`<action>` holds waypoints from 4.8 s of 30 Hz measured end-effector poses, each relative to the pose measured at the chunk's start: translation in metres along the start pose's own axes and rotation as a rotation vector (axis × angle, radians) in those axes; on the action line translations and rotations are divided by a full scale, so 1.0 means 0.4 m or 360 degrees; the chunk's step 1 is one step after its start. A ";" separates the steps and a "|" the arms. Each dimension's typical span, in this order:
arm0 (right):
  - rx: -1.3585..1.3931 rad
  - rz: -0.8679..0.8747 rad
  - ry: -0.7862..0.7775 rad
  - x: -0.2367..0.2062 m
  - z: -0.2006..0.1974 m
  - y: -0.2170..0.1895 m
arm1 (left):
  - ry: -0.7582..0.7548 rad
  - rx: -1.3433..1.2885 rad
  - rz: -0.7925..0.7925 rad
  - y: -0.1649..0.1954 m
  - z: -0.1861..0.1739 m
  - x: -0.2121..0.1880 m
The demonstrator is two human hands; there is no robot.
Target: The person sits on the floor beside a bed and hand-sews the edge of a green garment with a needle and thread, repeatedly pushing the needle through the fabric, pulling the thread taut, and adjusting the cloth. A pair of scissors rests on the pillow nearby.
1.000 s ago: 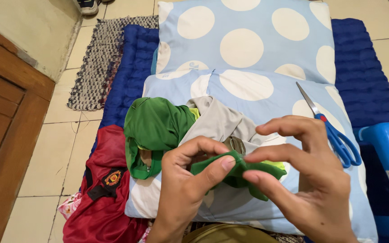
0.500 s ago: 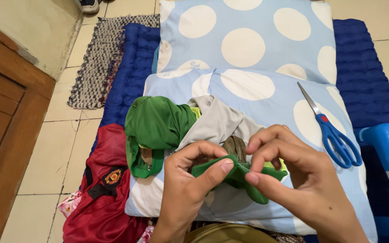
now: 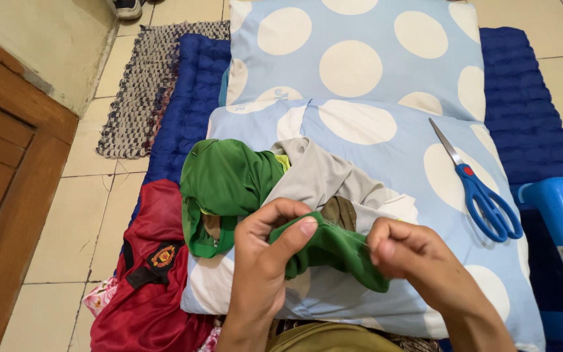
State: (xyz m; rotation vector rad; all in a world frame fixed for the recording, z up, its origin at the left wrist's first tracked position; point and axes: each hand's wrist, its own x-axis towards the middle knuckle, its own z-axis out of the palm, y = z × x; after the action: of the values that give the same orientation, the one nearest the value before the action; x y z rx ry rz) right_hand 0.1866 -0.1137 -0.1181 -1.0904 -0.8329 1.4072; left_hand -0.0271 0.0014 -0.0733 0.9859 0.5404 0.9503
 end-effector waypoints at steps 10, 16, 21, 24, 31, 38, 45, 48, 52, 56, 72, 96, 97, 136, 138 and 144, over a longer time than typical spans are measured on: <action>-0.0701 0.0151 0.0642 0.055 -0.037 0.070 | -0.0022 0.0083 -0.0043 0.032 0.005 -0.034; -0.0695 -0.0066 0.0828 0.054 -0.045 0.080 | -0.0092 -0.0059 -0.0091 0.024 0.013 -0.028; -0.0463 -0.0013 0.0903 0.067 -0.035 0.092 | -0.0145 -0.0109 -0.0160 0.012 0.017 -0.026; -0.0440 0.0022 0.0927 0.071 -0.042 0.100 | -0.0140 -0.0166 -0.0212 0.005 0.020 -0.025; 0.0326 -0.0311 0.0914 0.068 -0.072 0.084 | -0.0105 -0.0013 -0.0090 0.005 0.024 -0.020; -0.0706 -0.0944 0.1176 -0.018 0.090 -0.040 | -0.0064 0.0316 0.0033 0.001 0.048 -0.020; -0.1203 -0.1329 0.0708 -0.015 0.205 -0.128 | -0.0005 0.0517 0.0138 0.002 0.068 -0.028; -0.1195 -0.1061 0.0789 -0.007 0.219 -0.120 | 0.0012 0.0479 0.0210 0.004 0.071 -0.034; -0.0891 -0.0900 0.0810 -0.017 0.223 -0.100 | 0.0008 0.0523 0.0317 0.005 0.074 -0.038; -0.0862 -0.0870 0.0844 -0.023 0.216 -0.080 | 0.0008 0.0544 0.0356 0.003 0.080 -0.037; -0.1410 -0.1472 0.0883 0.006 0.228 -0.096 | 0.0139 0.0723 0.0086 -0.039 0.070 -0.021; -0.1519 -0.0472 0.0557 -0.035 0.114 -0.130 | 0.0239 0.0601 0.0080 -0.213 -0.054 0.036; -0.1526 -0.0337 0.0538 -0.027 0.111 -0.133 | 0.0230 0.0601 0.0094 -0.208 -0.053 0.033; 0.0166 -0.1486 -0.0194 0.012 0.187 -0.286 | 0.0017 0.1506 -0.0101 -0.266 -0.061 0.119; 0.0245 -0.1578 -0.0114 0.010 0.192 -0.273 | 0.0014 0.1518 -0.0059 -0.270 -0.065 0.122; 0.0234 -0.1249 -0.0102 -0.073 0.126 -0.268 | -0.0152 0.0590 -0.0180 -0.237 -0.081 0.117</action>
State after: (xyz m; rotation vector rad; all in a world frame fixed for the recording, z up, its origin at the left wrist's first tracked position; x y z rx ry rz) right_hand 0.1742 -0.1233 0.0029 -0.5054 -1.0357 0.8190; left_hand 0.0120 0.0357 -0.1708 1.3108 0.6991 0.7106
